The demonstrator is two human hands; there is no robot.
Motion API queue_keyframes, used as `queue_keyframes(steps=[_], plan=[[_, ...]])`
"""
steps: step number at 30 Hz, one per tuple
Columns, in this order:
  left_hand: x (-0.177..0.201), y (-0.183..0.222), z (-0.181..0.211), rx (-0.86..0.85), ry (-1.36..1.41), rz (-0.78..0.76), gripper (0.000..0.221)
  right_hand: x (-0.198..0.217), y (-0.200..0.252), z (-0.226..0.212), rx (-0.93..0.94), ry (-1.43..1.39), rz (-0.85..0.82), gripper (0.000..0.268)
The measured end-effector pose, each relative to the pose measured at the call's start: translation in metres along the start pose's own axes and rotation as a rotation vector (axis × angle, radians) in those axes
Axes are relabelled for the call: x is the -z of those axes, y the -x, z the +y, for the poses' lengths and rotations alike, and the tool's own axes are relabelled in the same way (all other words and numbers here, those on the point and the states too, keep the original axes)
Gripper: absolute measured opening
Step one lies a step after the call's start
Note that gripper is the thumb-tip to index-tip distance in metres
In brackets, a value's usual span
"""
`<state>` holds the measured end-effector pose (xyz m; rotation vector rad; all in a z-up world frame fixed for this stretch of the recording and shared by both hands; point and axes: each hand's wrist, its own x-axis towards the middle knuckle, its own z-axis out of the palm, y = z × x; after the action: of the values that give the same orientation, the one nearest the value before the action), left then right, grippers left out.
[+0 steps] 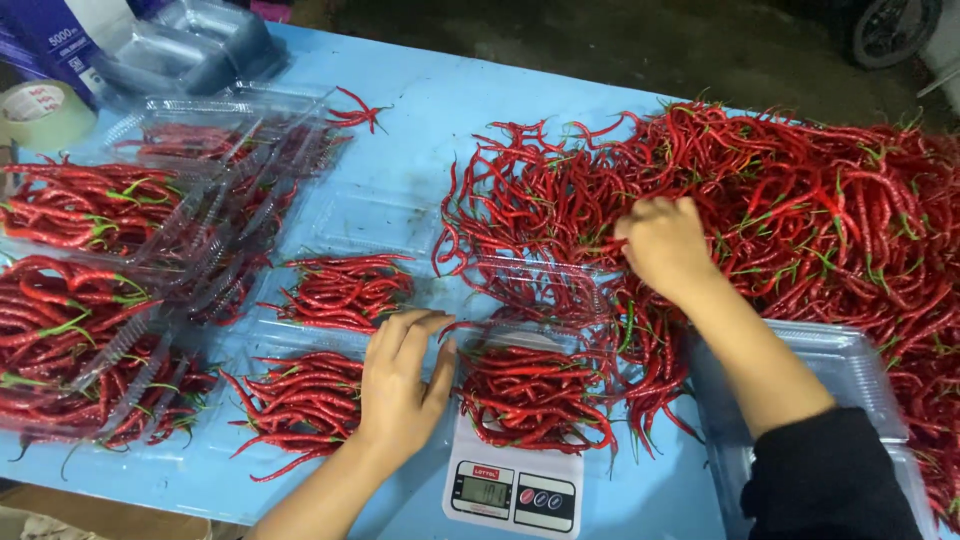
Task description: Packing red chilies into plastic containers and weighing them on a digital scale
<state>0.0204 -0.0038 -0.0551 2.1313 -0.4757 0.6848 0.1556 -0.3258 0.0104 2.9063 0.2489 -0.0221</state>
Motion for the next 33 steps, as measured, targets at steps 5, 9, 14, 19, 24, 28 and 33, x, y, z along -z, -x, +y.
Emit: queue_keyframes(steps=[5,9,14,19,24,28,33], plan=[[0.000,0.000,0.001,-0.018,0.001,0.001,0.020,0.009,0.004,0.052,-0.159,-0.419,-0.005,0.018],[-0.001,0.001,0.001,-0.017,0.006,-0.002,0.020,0.023,0.021,0.070,-0.361,-1.124,-0.019,0.024],[-0.003,0.000,-0.002,-0.006,0.017,-0.011,0.022,0.008,0.035,0.073,-0.247,-1.395,-0.092,0.030],[-0.005,0.001,-0.004,-0.003,0.015,-0.011,0.021,0.015,0.047,0.047,-0.283,-1.352,-0.114,0.029],[-0.004,0.001,-0.005,-0.006,0.020,-0.008,0.021,-0.039,0.033,0.054,-0.303,0.316,-0.019,0.024],[-0.006,0.002,-0.007,0.003,0.010,-0.021,0.023,-0.024,0.013,0.035,-0.294,0.118,-0.063,0.030],[-0.007,0.001,-0.008,-0.034,0.042,0.002,0.020,-0.033,-0.019,0.007,-0.039,-0.066,0.170,0.029]])
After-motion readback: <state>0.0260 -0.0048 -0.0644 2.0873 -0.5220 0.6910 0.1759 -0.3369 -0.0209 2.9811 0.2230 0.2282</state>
